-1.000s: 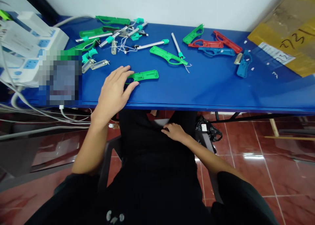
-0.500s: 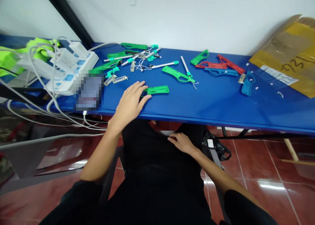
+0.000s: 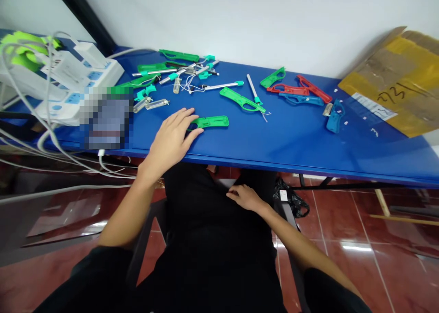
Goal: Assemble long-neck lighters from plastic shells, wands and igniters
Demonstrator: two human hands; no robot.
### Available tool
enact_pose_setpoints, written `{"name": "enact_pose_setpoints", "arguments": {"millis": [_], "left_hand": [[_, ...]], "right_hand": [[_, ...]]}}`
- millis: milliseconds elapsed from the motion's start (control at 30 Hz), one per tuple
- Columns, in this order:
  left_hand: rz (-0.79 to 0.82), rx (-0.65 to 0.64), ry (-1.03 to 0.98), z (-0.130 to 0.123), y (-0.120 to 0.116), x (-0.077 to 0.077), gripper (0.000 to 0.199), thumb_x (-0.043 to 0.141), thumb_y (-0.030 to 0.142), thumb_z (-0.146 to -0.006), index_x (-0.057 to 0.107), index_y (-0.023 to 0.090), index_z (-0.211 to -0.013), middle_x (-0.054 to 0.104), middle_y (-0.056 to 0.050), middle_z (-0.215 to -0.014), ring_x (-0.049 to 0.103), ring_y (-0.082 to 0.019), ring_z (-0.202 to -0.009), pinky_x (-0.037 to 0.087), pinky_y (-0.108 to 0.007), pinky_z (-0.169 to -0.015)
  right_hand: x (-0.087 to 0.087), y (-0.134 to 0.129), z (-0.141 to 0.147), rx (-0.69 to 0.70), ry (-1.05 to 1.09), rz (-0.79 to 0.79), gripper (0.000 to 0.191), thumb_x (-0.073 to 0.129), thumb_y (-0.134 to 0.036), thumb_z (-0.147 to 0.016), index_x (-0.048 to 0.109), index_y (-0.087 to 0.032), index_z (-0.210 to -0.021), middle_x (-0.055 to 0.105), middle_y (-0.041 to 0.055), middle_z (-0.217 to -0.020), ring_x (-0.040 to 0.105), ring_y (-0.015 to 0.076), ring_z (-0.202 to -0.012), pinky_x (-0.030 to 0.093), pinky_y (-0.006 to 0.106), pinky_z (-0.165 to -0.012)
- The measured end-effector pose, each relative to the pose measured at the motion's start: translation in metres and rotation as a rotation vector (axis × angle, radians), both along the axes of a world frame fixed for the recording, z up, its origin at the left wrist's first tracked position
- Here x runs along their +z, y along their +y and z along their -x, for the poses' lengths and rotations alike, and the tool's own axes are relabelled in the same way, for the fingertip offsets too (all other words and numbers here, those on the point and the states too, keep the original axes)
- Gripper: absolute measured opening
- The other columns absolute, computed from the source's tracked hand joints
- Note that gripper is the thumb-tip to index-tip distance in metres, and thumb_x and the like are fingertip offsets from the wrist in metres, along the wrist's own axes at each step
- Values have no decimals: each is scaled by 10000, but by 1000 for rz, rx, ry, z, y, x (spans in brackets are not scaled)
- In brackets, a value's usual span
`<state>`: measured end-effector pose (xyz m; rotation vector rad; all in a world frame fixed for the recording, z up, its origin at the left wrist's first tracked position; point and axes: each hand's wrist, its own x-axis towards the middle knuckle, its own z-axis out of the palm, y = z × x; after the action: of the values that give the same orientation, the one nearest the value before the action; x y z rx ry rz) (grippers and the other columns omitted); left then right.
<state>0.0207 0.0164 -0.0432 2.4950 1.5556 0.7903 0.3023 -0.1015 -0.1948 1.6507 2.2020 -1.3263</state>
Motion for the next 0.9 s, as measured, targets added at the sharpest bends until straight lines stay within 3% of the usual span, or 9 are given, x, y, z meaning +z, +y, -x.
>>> {"name": "enact_pose_setpoints", "arguments": {"millis": [267, 467, 567, 767, 900], "left_hand": [[24, -1, 10, 0, -1, 2, 579, 383, 564, -1150, 633, 149, -1466, 585, -169, -1634, 479, -375, -1584, 379, -564, -1311], [-34, -4, -1, 0, -1, 0, 540, 412, 529, -1149, 628, 154, -1471, 603, -181, -1615, 506, -382, -1566, 409, -591, -1292], [-39, 31, 9, -1, -1, -1, 462, 442, 479, -1149, 640, 202, -1461, 633, -154, -1591, 552, -361, -1535, 465, -568, -1263], [-62, 37, 18, -2, 0, -3, 448, 481, 449, -1143, 655, 173, -1450, 634, -152, -1592, 550, -363, -1539, 466, -554, -1275], [-47, 36, 16, -3, 0, -3, 452, 472, 444, -1147, 655, 161, -1447, 626, -156, -1599, 541, -363, -1545, 449, -560, -1285]], "right_hand": [[-4, 3, -3, -43, 53, 55, 340, 685, -440, -1065, 709, -174, -1274, 737, 93, -1265, 731, 237, -1108, 621, 479, -989], [3, 9, -1, -121, -46, 15, 347, 691, -430, -1061, 700, -176, -1297, 723, 100, -1306, 723, 247, -1141, 620, 485, -997], [6, 6, 10, -171, -152, -37, 312, 671, -436, -1074, 715, -181, -1249, 743, 89, -1240, 733, 227, -1086, 623, 463, -980], [7, 0, 23, -174, -230, -94, 319, 625, -451, -1096, 734, -173, -1208, 780, 78, -1143, 751, 230, -1070, 596, 481, -1013], [15, -4, 15, -136, -234, -83, 270, 603, -448, -1094, 773, -250, -1166, 832, 61, -1080, 790, 251, -1059, 582, 379, -922]]}}
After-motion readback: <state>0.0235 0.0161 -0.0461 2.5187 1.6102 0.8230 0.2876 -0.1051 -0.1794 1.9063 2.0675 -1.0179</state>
